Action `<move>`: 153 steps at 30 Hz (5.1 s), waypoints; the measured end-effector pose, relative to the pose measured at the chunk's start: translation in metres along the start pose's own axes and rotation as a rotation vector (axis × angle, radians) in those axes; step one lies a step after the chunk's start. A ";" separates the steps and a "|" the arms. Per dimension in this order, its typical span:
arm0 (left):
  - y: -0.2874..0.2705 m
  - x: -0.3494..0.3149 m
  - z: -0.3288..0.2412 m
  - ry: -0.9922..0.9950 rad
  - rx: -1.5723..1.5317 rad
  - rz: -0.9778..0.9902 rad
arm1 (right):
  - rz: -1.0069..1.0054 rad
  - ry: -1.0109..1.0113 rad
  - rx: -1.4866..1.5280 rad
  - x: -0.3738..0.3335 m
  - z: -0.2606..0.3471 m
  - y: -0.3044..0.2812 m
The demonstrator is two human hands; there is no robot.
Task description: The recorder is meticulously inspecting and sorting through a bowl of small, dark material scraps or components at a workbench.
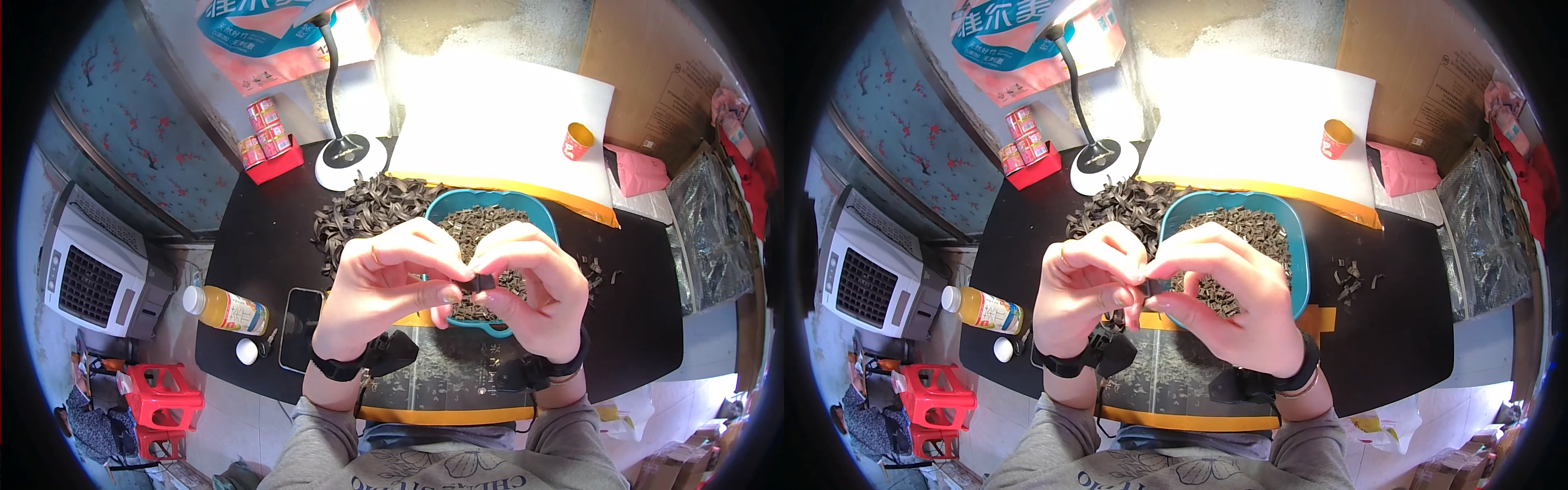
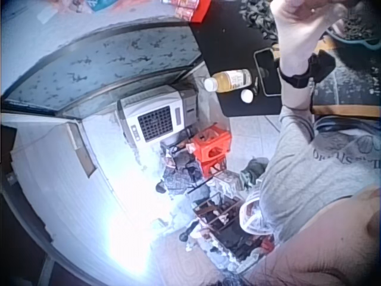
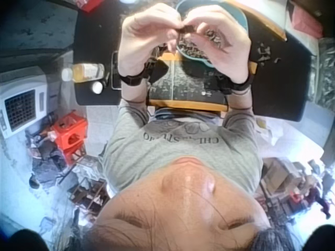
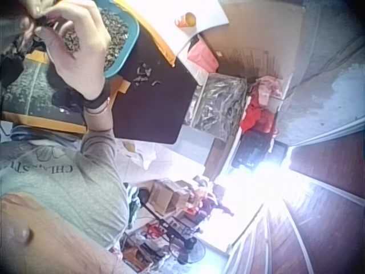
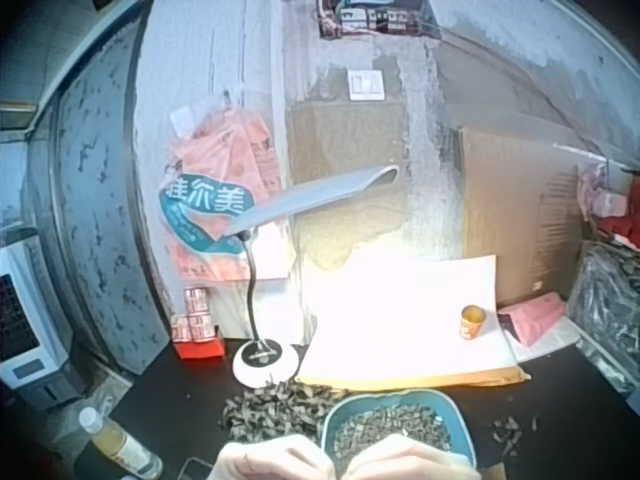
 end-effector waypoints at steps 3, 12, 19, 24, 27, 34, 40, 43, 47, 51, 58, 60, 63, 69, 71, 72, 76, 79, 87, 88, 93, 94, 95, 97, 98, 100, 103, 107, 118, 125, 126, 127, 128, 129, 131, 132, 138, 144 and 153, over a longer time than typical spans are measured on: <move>-0.002 -0.001 0.002 0.007 0.058 -0.002 | -0.004 -0.001 0.018 -0.002 -0.001 -0.003; -0.001 0.000 0.014 0.158 -0.064 0.034 | 0.064 0.057 0.063 -0.004 -0.002 0.002; 0.004 -0.003 0.000 0.336 0.683 -0.098 | 0.011 0.141 -0.009 -0.005 0.003 0.002; 0.003 -0.002 0.001 0.422 0.694 -0.020 | 0.060 0.148 0.008 -0.003 0.006 -0.002; 0.001 -0.004 0.004 0.433 0.648 -0.046 | 0.043 0.175 0.090 -0.005 0.007 -0.001; -0.004 -0.004 -0.001 0.418 0.499 0.140 | 0.000 0.217 0.142 -0.007 0.009 0.000; 0.004 -0.013 -0.002 0.165 0.252 -0.049 | -0.052 0.159 0.009 -0.007 0.010 0.000; 0.005 -0.011 -0.002 0.154 0.300 -0.064 | -0.039 0.103 -0.079 -0.006 0.012 0.000; 0.006 -0.014 -0.002 0.112 0.310 -0.126 | -0.004 0.012 -0.148 -0.004 0.011 0.002; 0.008 -0.016 -0.006 0.106 0.437 -0.207 | 0.006 0.015 -0.188 -0.004 0.010 0.005; 0.006 -0.015 -0.008 0.121 0.536 -0.153 | 0.065 0.034 -0.165 -0.002 0.012 0.002; 0.005 -0.014 -0.007 0.134 0.506 -0.137 | 0.086 0.079 -0.116 -0.002 0.012 0.000; 0.005 -0.014 -0.007 0.173 0.495 -0.088 | 0.068 0.117 -0.008 -0.003 0.008 -0.001; 0.004 -0.003 -0.011 0.479 0.905 -0.075 | -0.056 0.316 0.279 -0.008 0.012 0.003; 0.005 -0.002 -0.011 0.661 1.157 -0.059 | -0.109 0.411 0.441 -0.008 0.013 0.003; 0.004 -0.004 -0.008 0.690 1.179 -0.085 | -0.109 0.448 0.449 -0.008 0.014 0.003; 0.005 -0.005 -0.006 0.713 1.258 -0.164 | -0.121 0.394 0.326 -0.010 0.010 0.000; 0.004 -0.005 -0.005 0.696 1.332 -0.201 | -0.144 0.286 0.149 -0.010 0.009 -0.001; 0.002 -0.003 -0.002 0.620 1.325 -0.142 | -0.037 0.214 0.042 -0.010 0.012 -0.007; 0.003 -0.003 -0.003 0.621 1.325 -0.141 | -0.038 0.213 0.041 -0.009 0.015 -0.007; 0.003 -0.008 -0.009 0.693 1.297 -0.154 | -0.025 0.588 0.475 -0.006 0.010 -0.013; 0.003 -0.007 -0.010 0.695 1.295 -0.153 | 0.038 0.582 0.550 -0.005 0.007 -0.015; 0.004 -0.007 -0.011 0.704 1.290 -0.167 | 0.037 0.581 0.548 -0.003 0.004 -0.017; 0.004 -0.007 -0.013 0.713 1.285 -0.181 | 0.102 0.623 0.593 -0.001 0.000 -0.019; 0.004 -0.007 -0.013 0.716 1.288 -0.181 | 0.113 0.657 0.569 0.001 0.001 -0.018; 0.004 -0.006 -0.013 0.718 1.293 -0.182 | 0.148 0.656 0.563 0.001 0.001 -0.015; 0.006 -0.006 -0.011 0.741 1.341 -0.185 | 0.180 0.626 0.545 -0.003 -0.003 -0.008; 0.004 -0.007 -0.004 0.778 1.374 -0.207 | 0.086 0.542 0.529 -0.006 -0.007 -0.002; 0.004 -0.004 -0.005 0.695 1.319 -0.195 | -0.002 0.580 0.485 -0.005 -0.004 0.000; -0.003 0.005 0.000 0.598 1.298 -0.182 | -0.112 0.571 0.277 -0.007 -0.007 -0.013; -0.010 0.009 0.004 0.556 1.327 -0.196 | -0.171 0.559 0.111 -0.008 -0.004 -0.022; -0.021 0.014 0.009 0.525 1.376 -0.229 | -0.191 0.493 -0.099 -0.010 -0.003 -0.036; -0.037 0.016 0.017 0.428 1.426 -0.250 | -0.288 0.570 -0.212 -0.012 -0.002 -0.045; -0.052 0.018 0.025 0.330 1.472 -0.272 | -0.333 0.557 -0.332 -0.020 -0.010 -0.061; -0.072 0.029 0.048 0.145 1.380 -0.236 | -0.324 0.537 -0.753 -0.039 -0.013 -0.105; -0.084 0.029 0.059 0.157 1.461 -0.211 | -0.316 0.579 -0.865 -0.047 -0.015 -0.120; -0.109 0.043 0.120 0.322 1.624 -0.217 | -0.183 0.790 -1.374 -0.079 -0.019 -0.147; -0.119 0.046 0.144 0.286 1.677 -0.256 | 0.032 0.492 -0.814 -0.060 -0.042 -0.072; -0.101 0.050 0.110 0.443 1.526 -0.367 | 0.350 0.394 -0.791 -0.078 -0.083 -0.020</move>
Point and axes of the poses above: each hand's wrist, its own x-axis towards the middle knuckle, its own y-axis out of the palm, z = x × y, the point moved 1 cm from there along x, towards the middle knuckle, and after that the axes turned 8 degrees about x, right-handed, at the moved point
